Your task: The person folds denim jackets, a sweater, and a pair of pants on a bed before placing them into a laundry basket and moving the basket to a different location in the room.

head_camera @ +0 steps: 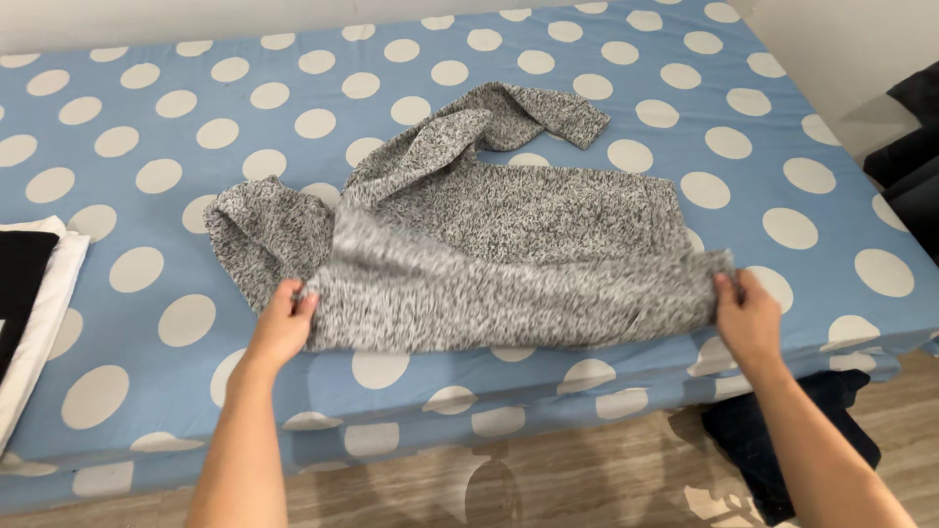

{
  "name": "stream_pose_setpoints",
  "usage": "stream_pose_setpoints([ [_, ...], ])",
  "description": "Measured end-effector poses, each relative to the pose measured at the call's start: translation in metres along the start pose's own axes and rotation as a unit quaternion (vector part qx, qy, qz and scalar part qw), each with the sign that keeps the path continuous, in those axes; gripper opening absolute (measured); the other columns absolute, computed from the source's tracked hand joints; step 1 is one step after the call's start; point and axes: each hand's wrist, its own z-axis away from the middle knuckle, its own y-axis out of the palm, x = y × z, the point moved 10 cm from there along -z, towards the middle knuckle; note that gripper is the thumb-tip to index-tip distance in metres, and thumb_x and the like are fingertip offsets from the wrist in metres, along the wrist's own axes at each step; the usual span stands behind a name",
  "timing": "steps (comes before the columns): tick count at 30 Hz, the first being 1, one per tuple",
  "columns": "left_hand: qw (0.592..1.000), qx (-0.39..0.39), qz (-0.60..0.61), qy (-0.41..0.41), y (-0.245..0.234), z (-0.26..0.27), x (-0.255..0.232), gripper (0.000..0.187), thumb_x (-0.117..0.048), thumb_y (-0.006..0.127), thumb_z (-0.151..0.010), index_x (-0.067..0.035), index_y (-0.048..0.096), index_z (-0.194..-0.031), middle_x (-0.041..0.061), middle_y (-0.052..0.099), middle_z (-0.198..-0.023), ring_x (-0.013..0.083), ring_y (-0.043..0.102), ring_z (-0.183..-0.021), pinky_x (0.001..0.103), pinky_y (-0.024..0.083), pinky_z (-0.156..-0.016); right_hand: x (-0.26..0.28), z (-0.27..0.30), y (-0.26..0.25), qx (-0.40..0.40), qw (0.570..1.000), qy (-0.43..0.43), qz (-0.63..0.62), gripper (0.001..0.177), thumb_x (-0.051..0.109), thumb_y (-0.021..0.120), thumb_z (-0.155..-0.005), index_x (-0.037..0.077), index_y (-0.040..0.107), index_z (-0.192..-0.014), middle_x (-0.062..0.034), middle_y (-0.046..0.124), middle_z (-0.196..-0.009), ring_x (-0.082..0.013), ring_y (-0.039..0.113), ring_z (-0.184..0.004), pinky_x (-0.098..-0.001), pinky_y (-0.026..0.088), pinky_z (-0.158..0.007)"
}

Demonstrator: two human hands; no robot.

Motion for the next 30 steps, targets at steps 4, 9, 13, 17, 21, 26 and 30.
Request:
stream_pose_setpoints([
  [4, 0.993, -0.085, -0.073, 0.032, -0.008, 0.015, -0.022, 0.034, -0.030, 0.054, -0.104, -0.013, 0.053, -0.133, 0.028, 0.070, -0.107, 0.0503, 0.065, -0.103, 0.055, 0.049, -0.088, 0.028, 0.004, -0.022, -0.034, 0.997, -0.036, 0.052, 0.034, 0.034, 0.060, -0.112, 0.000, 0.064, -0.110, -0.0271, 0.066, -0.089, -0.0477, 0.063, -0.085, -0.0527, 0.048, -0.073],
  [9, 0.982, -0.067, -0.174, 0.007, 0.014, 0.017, -0.011, 0.030, -0.030, 0.051, -0.103, -0.018, 0.054, -0.131, 0.028, 0.071, -0.104, 0.0520, 0.066, -0.100, 0.058, 0.051, -0.086, -0.001, 0.017, 0.013, 0.079, 0.970, 0.053, 0.225, 0.034, 0.040, 0.056, -0.105, 0.008, 0.068, -0.110, -0.0299, 0.070, -0.090, -0.0547, 0.065, -0.091, -0.0613, 0.052, -0.080],
  [13, 0.975, -0.080, -0.201, -0.041, 0.014, 0.022, -0.016, 0.032, -0.027, 0.060, -0.098, -0.014, 0.057, -0.127, 0.025, 0.073, -0.103, 0.0452, 0.069, -0.102, 0.055, 0.053, -0.088, -0.032, 0.011, 0.029, 0.085, 0.970, 0.082, 0.214, 0.036, 0.039, 0.060, -0.107, 0.004, 0.068, -0.114, -0.0317, 0.070, -0.100, -0.0548, 0.065, -0.098, -0.0605, 0.052, -0.086],
  [17, 0.940, -0.247, -0.194, 0.131, -0.011, 0.046, -0.099, 0.041, -0.011, 0.067, -0.086, -0.003, 0.057, -0.125, 0.024, 0.064, -0.120, 0.0417, 0.065, -0.106, 0.051, 0.052, -0.089, 0.004, 0.007, 0.023, 0.011, 0.983, -0.046, 0.179, 0.047, 0.019, 0.062, -0.094, 0.002, 0.060, -0.139, -0.0253, 0.062, -0.133, -0.0462, 0.057, -0.121, -0.0581, 0.046, -0.099],
  [21, 0.940, -0.225, -0.135, 0.216, 0.024, 0.061, -0.177, 0.042, -0.006, 0.063, -0.091, -0.001, 0.056, -0.132, 0.020, 0.059, -0.124, 0.0344, 0.060, -0.112, 0.049, 0.050, -0.098, 0.074, 0.022, 0.052, 0.057, 0.961, -0.163, 0.215, 0.055, 0.009, 0.056, -0.083, 0.017, 0.062, -0.137, -0.0059, 0.056, -0.154, -0.0296, 0.049, -0.144, -0.0569, 0.036, -0.123],
  [26, 0.920, -0.124, -0.092, 0.361, 0.104, 0.093, -0.240, 0.042, -0.011, 0.055, -0.099, -0.006, 0.056, -0.141, 0.020, 0.055, -0.139, 0.0345, 0.055, -0.128, 0.053, 0.044, -0.114, 0.110, 0.057, 0.101, 0.169, 0.916, -0.149, 0.332, 0.050, 0.045, 0.044, -0.101, 0.028, 0.049, -0.148, -0.0034, 0.041, -0.159, -0.0299, 0.036, -0.148, -0.0787, 0.006, -0.115],
  [30, 0.927, -0.005, -0.214, 0.306, 0.174, 0.105, -0.214, 0.037, -0.033, 0.052, -0.104, -0.026, 0.055, -0.140, 0.011, 0.048, -0.149, 0.0329, 0.044, -0.142, 0.067, 0.024, -0.121, 0.107, 0.069, 0.108, 0.190, 0.908, -0.144, 0.346, 0.073, 0.068, 0.029, -0.095, 0.032, 0.028, -0.158, -0.0001, 0.022, -0.167, -0.0310, 0.019, -0.152, -0.0824, -0.001, -0.107],
])
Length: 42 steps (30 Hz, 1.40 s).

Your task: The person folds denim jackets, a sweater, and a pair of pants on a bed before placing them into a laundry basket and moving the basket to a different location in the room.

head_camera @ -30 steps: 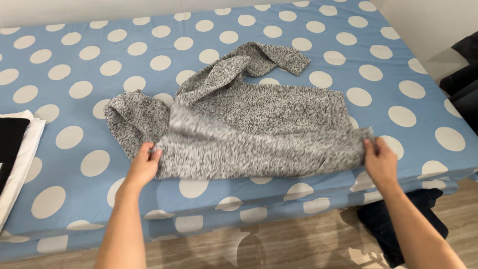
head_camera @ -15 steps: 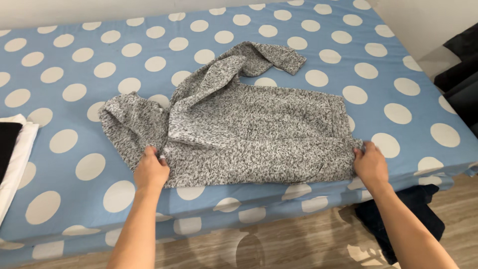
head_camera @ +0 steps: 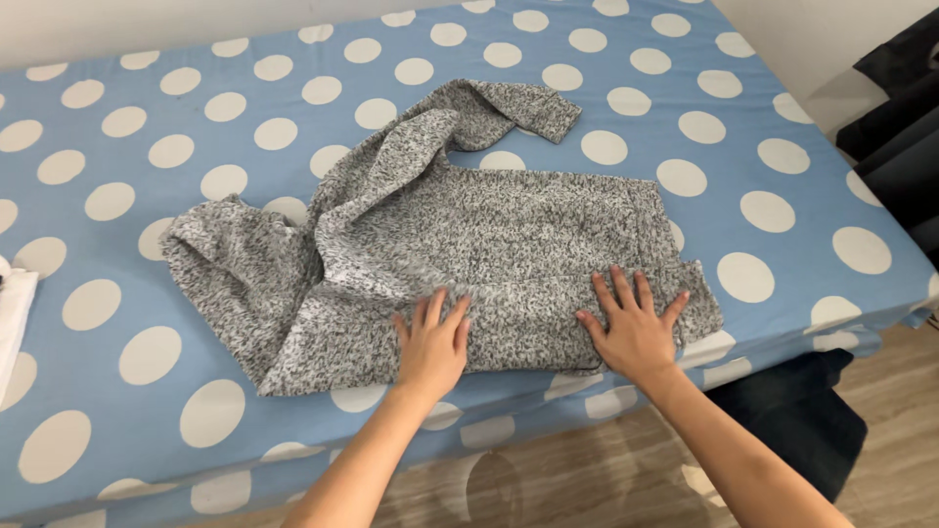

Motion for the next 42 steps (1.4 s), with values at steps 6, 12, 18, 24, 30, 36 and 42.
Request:
stream_pose_setpoints([
  [6, 0.997, 0.039, -0.069, -0.004, 0.024, 0.005, 0.016, 0.055, -0.048, 0.039, -0.101, -0.035, 0.037, -0.155, 0.007, 0.021, -0.167, 0.0358, 0.018, -0.152, 0.079, 0.001, -0.111, -0.006, -0.009, 0.016, 0.019, 1.000, 0.001, -0.024, 0.076, 0.072, 0.026, -0.095, 0.034, 0.017, -0.160, 0.0008, 0.010, -0.169, -0.0302, 0.007, -0.153, -0.0826, -0.003, -0.105],
  [12, 0.996, 0.017, -0.082, 0.011, 0.021, 0.008, 0.013, 0.056, -0.048, 0.039, -0.100, -0.035, 0.036, -0.155, 0.008, 0.023, -0.166, 0.0354, 0.020, -0.151, 0.078, 0.001, -0.111, -0.007, -0.011, 0.021, 0.047, 0.999, 0.019, -0.012, 0.078, 0.073, 0.025, -0.095, 0.033, 0.015, -0.161, 0.0016, 0.009, -0.170, -0.0282, 0.007, -0.155, -0.0819, 0.001, -0.107],
  [18, 0.996, 0.050, -0.075, -0.002, 0.022, 0.005, 0.015, 0.057, -0.049, 0.039, -0.101, -0.035, 0.035, -0.156, 0.008, 0.021, -0.167, 0.0347, 0.018, -0.153, 0.078, 0.001, -0.112, -0.005, -0.010, 0.018, 0.062, 0.998, 0.020, -0.001, 0.078, 0.071, 0.026, -0.095, 0.032, 0.017, -0.161, 0.0009, 0.010, -0.170, -0.0295, 0.008, -0.154, -0.0815, 0.002, -0.108],
  [24, 0.999, -0.017, 0.017, -0.031, 0.001, -0.010, 0.033, 0.036, -0.029, 0.061, -0.093, -0.017, 0.063, -0.127, 0.007, 0.054, -0.141, 0.0262, 0.048, -0.138, 0.070, 0.017, -0.121, 0.010, -0.013, 0.001, -0.084, 0.996, -0.004, -0.020, 0.061, 0.052, 0.053, -0.093, 0.019, 0.056, -0.144, -0.0069, 0.045, -0.157, -0.0353, 0.031, -0.148, -0.0769, 0.008, -0.116],
  [30, 0.975, -0.179, 0.107, -0.082, -0.071, -0.016, 0.065, 0.014, -0.017, 0.065, -0.093, -0.012, 0.068, -0.105, 0.008, 0.068, -0.111, 0.0311, 0.068, -0.101, 0.047, 0.052, -0.087, 0.060, -0.030, -0.020, -0.130, 0.972, -0.099, -0.170, 0.031, 0.023, 0.062, -0.093, 0.013, 0.069, -0.121, -0.0092, 0.059, -0.141, -0.0355, 0.045, -0.139, -0.0653, 0.027, -0.116],
  [36, 0.897, -0.282, 0.262, -0.216, -0.110, 0.005, 0.105, 0.026, -0.012, 0.064, -0.090, -0.007, 0.066, -0.116, 0.010, 0.068, -0.109, 0.0251, 0.071, -0.083, 0.041, 0.055, -0.074, 0.123, -0.067, -0.039, -0.132, 0.909, -0.131, -0.373, 0.027, 0.007, 0.059, -0.095, 0.009, 0.071, -0.118, -0.0166, 0.065, -0.133, -0.0401, 0.059, -0.119, -0.0451, 0.047, -0.102],
  [42, 0.821, -0.289, 0.395, -0.294, -0.098, 0.020, 0.148, 0.032, -0.012, 0.060, -0.094, -0.006, 0.059, -0.126, 0.008, 0.071, -0.101, 0.0187, 0.070, -0.079, 0.035, 0.057, -0.075, 0.183, -0.124, -0.015, -0.038, 0.885, -0.092, -0.455, 0.031, 0.008, 0.058, -0.097, 0.011, 0.068, -0.126, -0.0183, 0.066, -0.125, -0.0336, 0.067, -0.105, -0.0393, 0.052, -0.093],
])
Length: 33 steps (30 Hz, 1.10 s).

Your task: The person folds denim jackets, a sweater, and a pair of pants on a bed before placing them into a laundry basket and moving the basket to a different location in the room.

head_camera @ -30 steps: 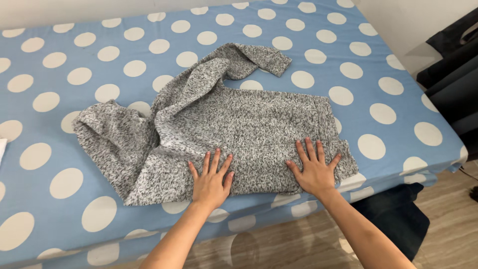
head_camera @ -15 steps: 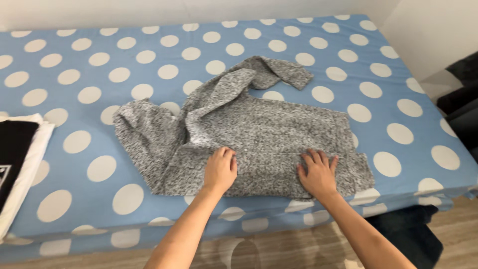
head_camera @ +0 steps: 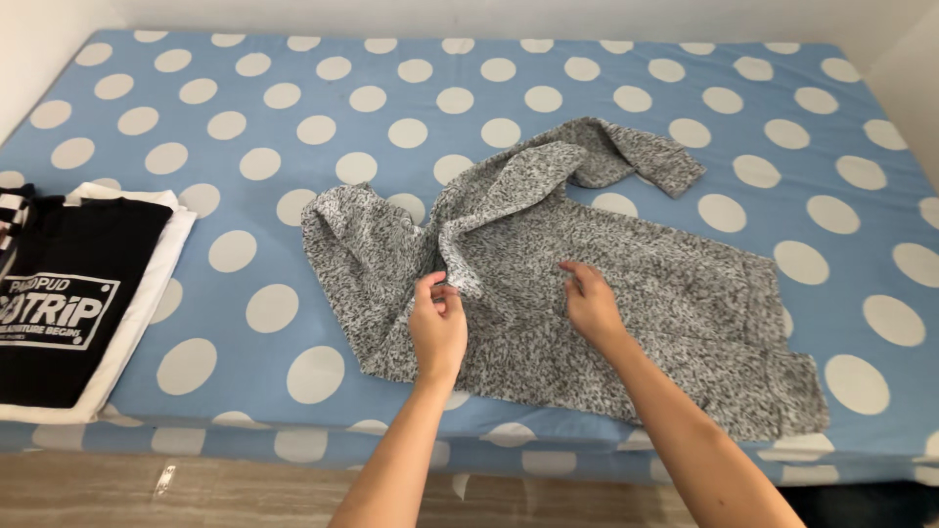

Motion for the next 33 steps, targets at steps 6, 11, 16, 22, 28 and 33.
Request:
stream_pose_setpoints([
  [6, 1.000, -0.024, 0.000, 0.003, 0.000, -0.018, 0.029, 0.027, -0.013, 0.064, -0.094, -0.004, 0.058, -0.119, 0.009, 0.069, -0.089, 0.0174, 0.066, -0.077, 0.034, 0.054, -0.072, -0.038, -0.066, 0.061, 0.007, 0.996, 0.054, -0.077, 0.027, 0.011, 0.058, -0.101, 0.011, 0.067, -0.127, -0.0124, 0.073, -0.117, -0.0229, 0.068, -0.107, -0.0350, 0.052, -0.095],
  [11, 0.985, -0.016, 0.141, -0.100, 0.013, -0.021, 0.076, 0.027, -0.019, 0.055, -0.099, -0.001, 0.042, -0.114, 0.009, 0.057, -0.060, 0.0173, 0.052, -0.049, 0.033, 0.041, -0.047, -0.030, -0.109, 0.078, 0.012, 0.983, 0.084, -0.162, 0.035, 0.005, 0.057, -0.102, 0.012, 0.057, -0.136, -0.0153, 0.070, -0.124, -0.0243, 0.067, -0.106, -0.0369, 0.055, -0.089],
  [16, 0.967, 0.077, 0.150, -0.192, 0.023, -0.032, 0.114, 0.070, -0.052, 0.034, -0.105, 0.010, 0.063, -0.090, 0.012, 0.055, -0.053, 0.0189, 0.051, -0.040, 0.032, 0.041, -0.038, -0.007, -0.118, 0.090, 0.083, 0.948, 0.218, -0.218, 0.076, -0.009, 0.044, -0.093, 0.027, 0.035, -0.159, -0.0189, 0.066, -0.135, -0.0284, 0.065, -0.107, -0.0396, 0.053, -0.080],
  [22, 0.886, 0.249, 0.081, -0.384, 0.046, -0.006, 0.159, 0.121, -0.090, 0.006, -0.083, 0.011, 0.074, -0.095, 0.020, 0.073, -0.069, 0.0244, 0.070, -0.054, 0.033, 0.056, -0.050, 0.009, -0.105, 0.103, 0.141, 0.894, 0.269, -0.329, 0.068, -0.008, 0.043, -0.095, 0.022, 0.039, -0.156, -0.0072, 0.031, -0.162, -0.0298, 0.053, -0.135, -0.0445, 0.056, -0.099],
  [28, 0.864, 0.281, 0.094, -0.407, 0.052, -0.006, 0.165, 0.127, -0.094, 0.003, -0.075, 0.008, 0.074, -0.100, 0.021, 0.076, -0.077, 0.0269, 0.075, -0.063, 0.037, 0.062, -0.059, -0.003, -0.101, 0.037, 0.036, 0.801, 0.189, -0.567, 0.050, 0.012, 0.051, -0.103, 0.008, 0.049, -0.153, -0.0102, 0.054, -0.153, -0.0218, 0.057, -0.132, -0.0396, 0.053, -0.103],
  [33, 0.859, 0.283, 0.109, -0.413, 0.046, -0.001, 0.163, 0.130, -0.096, 0.001, -0.073, 0.009, 0.073, -0.100, 0.022, 0.077, -0.079, 0.0289, 0.075, -0.067, 0.041, 0.062, -0.062, -0.056, -0.056, -0.081, -0.235, 0.787, 0.191, -0.538, 0.016, 0.007, 0.084, -0.093, 0.005, 0.072, -0.103, -0.0062, 0.072, -0.101, -0.0168, 0.066, -0.087, -0.0317, 0.051, -0.074],
])
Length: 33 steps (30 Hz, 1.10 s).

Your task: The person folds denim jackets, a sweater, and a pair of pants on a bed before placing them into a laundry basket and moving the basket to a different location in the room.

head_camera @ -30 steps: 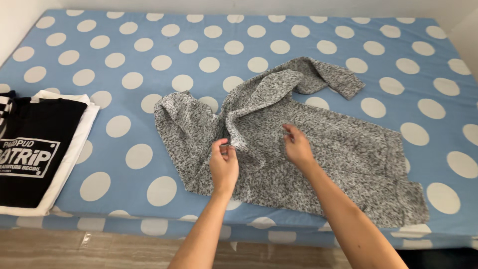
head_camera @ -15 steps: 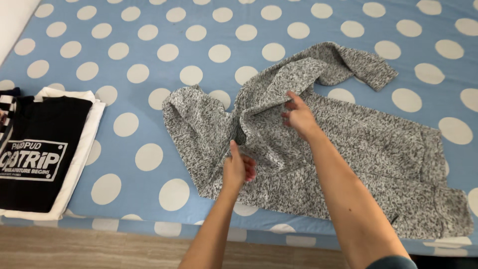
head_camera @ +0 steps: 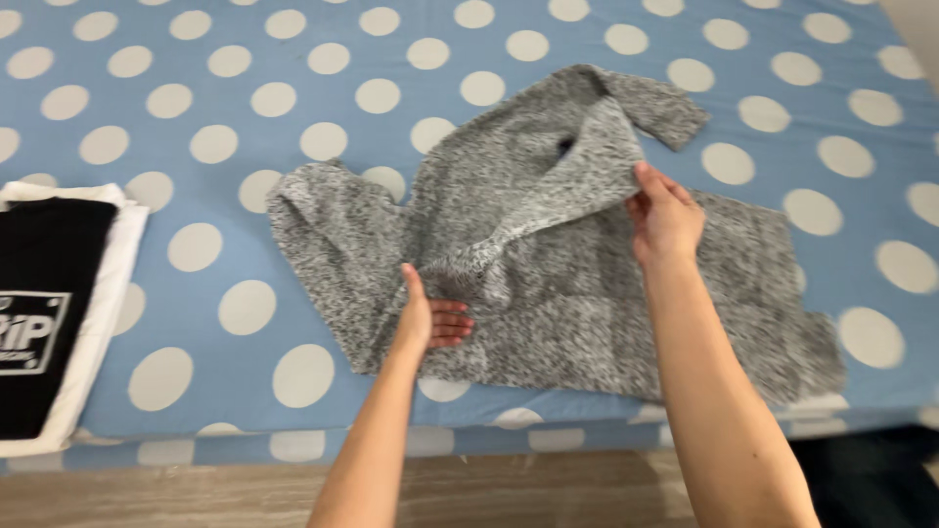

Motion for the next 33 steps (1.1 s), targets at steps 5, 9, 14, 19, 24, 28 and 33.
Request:
stream_pose_setpoints([
  [5, 0.998, -0.032, -0.050, 0.008, 0.004, 0.020, -0.010, 0.135, -0.096, 0.000, -0.070, 0.010, 0.074, -0.107, 0.023, 0.080, -0.093, 0.0331, 0.079, -0.085, 0.042, 0.065, -0.075, 0.063, 0.043, -0.086, -0.014, 0.990, -0.132, -0.039, 0.020, -0.007, 0.077, -0.089, 0.008, 0.067, -0.095, -0.0005, 0.067, -0.092, -0.0119, 0.064, -0.079, -0.0247, 0.049, -0.064],
  [9, 0.998, -0.018, -0.064, -0.009, 0.010, 0.022, -0.008, 0.137, -0.097, -0.001, -0.070, 0.010, 0.073, -0.112, 0.025, 0.079, -0.102, 0.0339, 0.079, -0.094, 0.043, 0.063, -0.083, 0.054, 0.122, -0.173, -0.068, 0.949, -0.298, 0.070, 0.015, -0.011, 0.072, -0.098, 0.000, 0.070, -0.108, -0.0042, 0.070, -0.103, -0.0122, 0.066, -0.095, -0.0265, 0.058, -0.090],
  [14, 0.996, -0.043, 0.077, 0.029, -0.004, 0.015, 0.002, 0.071, -0.061, 0.044, -0.094, -0.002, 0.048, -0.134, 0.028, 0.067, -0.116, 0.0381, 0.069, -0.106, 0.053, 0.057, -0.095, -0.013, 0.168, -0.213, -0.051, 0.989, -0.135, 0.026, 0.067, -0.014, 0.066, -0.086, 0.009, 0.058, -0.149, 0.0019, 0.057, -0.094, -0.0090, 0.057, -0.084, -0.0260, 0.052, -0.075],
  [19, 0.984, -0.011, 0.166, 0.061, -0.021, 0.004, 0.010, 0.036, -0.013, 0.053, -0.091, 0.006, 0.049, -0.121, 0.021, 0.061, -0.115, 0.0353, 0.066, -0.106, 0.053, 0.058, -0.099, 0.003, 0.149, -0.181, -0.007, 0.997, 0.061, -0.041, 0.078, -0.009, 0.062, -0.085, 0.022, 0.047, -0.154, -0.0032, 0.058, -0.099, -0.0140, 0.059, -0.077, -0.0310, 0.052, -0.068],
  [24, 0.980, 0.002, 0.192, 0.049, -0.032, 0.004, 0.017, 0.023, -0.001, 0.055, -0.092, 0.009, 0.048, -0.112, 0.020, 0.059, -0.113, 0.0368, 0.066, -0.106, 0.051, 0.058, -0.103, 0.060, 0.147, -0.163, 0.008, 0.998, -0.029, -0.052, 0.070, -0.006, 0.060, -0.086, 0.015, 0.050, -0.153, 0.0029, 0.059, -0.146, -0.0115, 0.065, -0.103, -0.0287, 0.055, -0.085],
  [28, 0.991, 0.023, 0.107, 0.082, -0.030, 0.009, 0.016, 0.026, 0.004, 0.065, -0.090, 0.012, 0.060, -0.114, 0.018, 0.066, -0.114, 0.0279, 0.067, -0.107, 0.043, 0.056, -0.100, 0.064, 0.158, -0.208, -0.062, 0.967, -0.213, 0.125, 0.055, -0.002, 0.068, -0.094, 0.005, 0.060, -0.148, -0.0124, 0.054, -0.158, -0.0128, 0.062, -0.125, -0.0259, 0.050, -0.104],
  [33, 0.998, -0.022, 0.020, 0.051, -0.030, 0.028, 0.012, 0.028, -0.004, 0.068, -0.093, 0.011, 0.064, -0.116, 0.018, 0.068, -0.115, 0.0271, 0.066, -0.105, 0.041, 0.059, -0.100, 0.024, 0.169, -0.266, -0.171, 0.897, -0.240, 0.330, 0.051, -0.005, 0.077, -0.086, -0.003, 0.068, -0.137, -0.0093, 0.053, -0.139, -0.0115, 0.057, -0.120, -0.0235, 0.048, -0.101],
])
